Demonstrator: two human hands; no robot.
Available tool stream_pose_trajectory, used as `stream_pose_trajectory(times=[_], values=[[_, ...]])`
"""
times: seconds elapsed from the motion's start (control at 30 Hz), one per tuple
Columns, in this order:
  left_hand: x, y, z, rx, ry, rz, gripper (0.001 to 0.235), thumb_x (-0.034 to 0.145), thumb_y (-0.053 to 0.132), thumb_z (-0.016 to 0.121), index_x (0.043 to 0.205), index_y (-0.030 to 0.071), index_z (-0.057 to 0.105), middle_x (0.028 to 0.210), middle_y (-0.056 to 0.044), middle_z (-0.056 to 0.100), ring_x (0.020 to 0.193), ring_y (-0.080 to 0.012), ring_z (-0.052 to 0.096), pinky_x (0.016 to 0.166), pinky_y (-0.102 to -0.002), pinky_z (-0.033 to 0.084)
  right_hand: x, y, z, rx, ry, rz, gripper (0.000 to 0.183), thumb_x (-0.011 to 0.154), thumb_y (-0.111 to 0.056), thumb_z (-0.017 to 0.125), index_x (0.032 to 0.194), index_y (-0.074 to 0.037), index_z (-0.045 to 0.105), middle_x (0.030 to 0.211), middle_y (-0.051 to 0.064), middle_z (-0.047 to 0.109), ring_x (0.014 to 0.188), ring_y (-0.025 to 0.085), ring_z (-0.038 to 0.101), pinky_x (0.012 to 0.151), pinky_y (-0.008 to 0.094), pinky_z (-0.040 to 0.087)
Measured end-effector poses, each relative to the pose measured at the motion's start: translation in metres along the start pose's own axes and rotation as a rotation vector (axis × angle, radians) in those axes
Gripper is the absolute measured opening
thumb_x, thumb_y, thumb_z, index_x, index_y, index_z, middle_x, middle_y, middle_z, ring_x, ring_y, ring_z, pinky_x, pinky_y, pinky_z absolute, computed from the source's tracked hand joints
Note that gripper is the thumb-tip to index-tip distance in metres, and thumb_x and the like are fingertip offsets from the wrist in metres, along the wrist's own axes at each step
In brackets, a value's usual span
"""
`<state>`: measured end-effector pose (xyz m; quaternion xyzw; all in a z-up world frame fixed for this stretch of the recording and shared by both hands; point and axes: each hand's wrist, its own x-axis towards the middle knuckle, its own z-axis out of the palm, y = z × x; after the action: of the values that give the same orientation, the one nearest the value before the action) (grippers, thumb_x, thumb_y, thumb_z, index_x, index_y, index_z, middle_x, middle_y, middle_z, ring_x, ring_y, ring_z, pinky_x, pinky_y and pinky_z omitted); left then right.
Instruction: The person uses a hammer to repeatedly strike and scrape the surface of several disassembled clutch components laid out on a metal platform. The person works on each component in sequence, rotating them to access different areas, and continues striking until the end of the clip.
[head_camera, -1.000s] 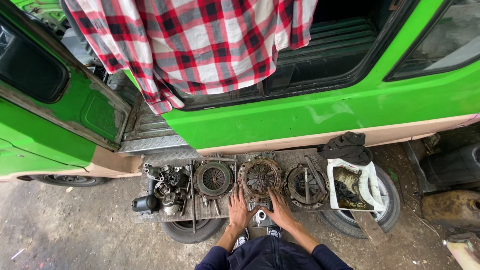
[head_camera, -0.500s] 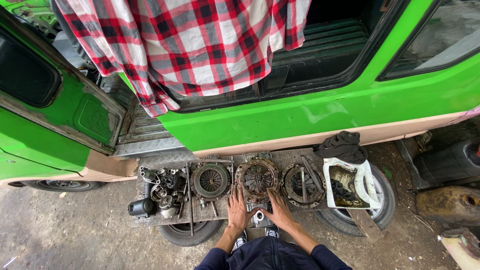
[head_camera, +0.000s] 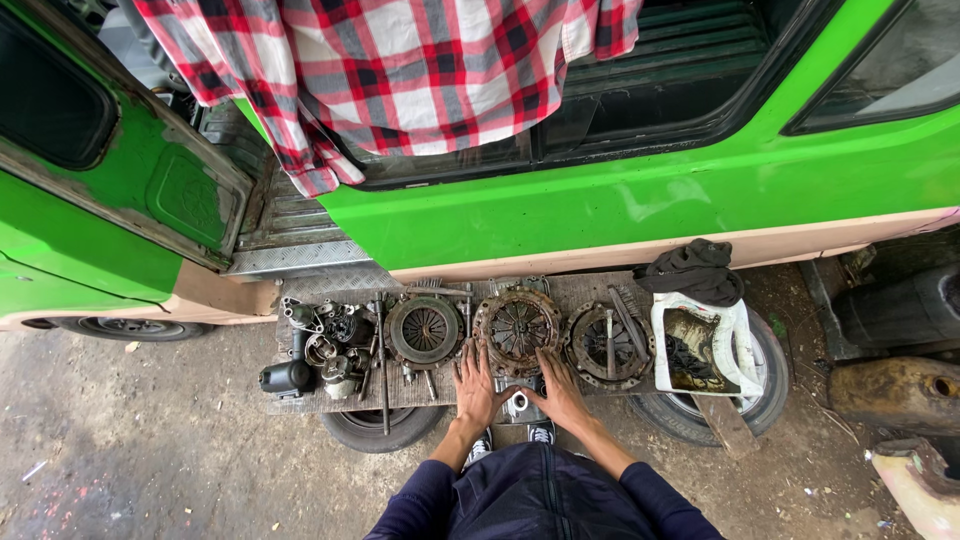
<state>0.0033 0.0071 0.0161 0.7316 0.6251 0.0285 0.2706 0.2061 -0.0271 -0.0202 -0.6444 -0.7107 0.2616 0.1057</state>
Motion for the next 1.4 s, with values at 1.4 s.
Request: stream_pose_trajectory(times=[1.4], values=[[0.000,-0.026,-0.002,0.099,-0.143,0.108,0.135,0.074,0.077,0.074,0.162,0.014,-0.006,0.168,-0.026,-0.007,0.158,-0.0402,0.000,0.124,-0.068,0.002,-0.012,-0.005,0.016,-0.036,0.013,-0.020,0.102,0.094,-0.054,0.071,0.167,-0.015,0.011,0.171,0.022,0.017,0.156,0.041,0.021,0.128,0.057,0.017]])
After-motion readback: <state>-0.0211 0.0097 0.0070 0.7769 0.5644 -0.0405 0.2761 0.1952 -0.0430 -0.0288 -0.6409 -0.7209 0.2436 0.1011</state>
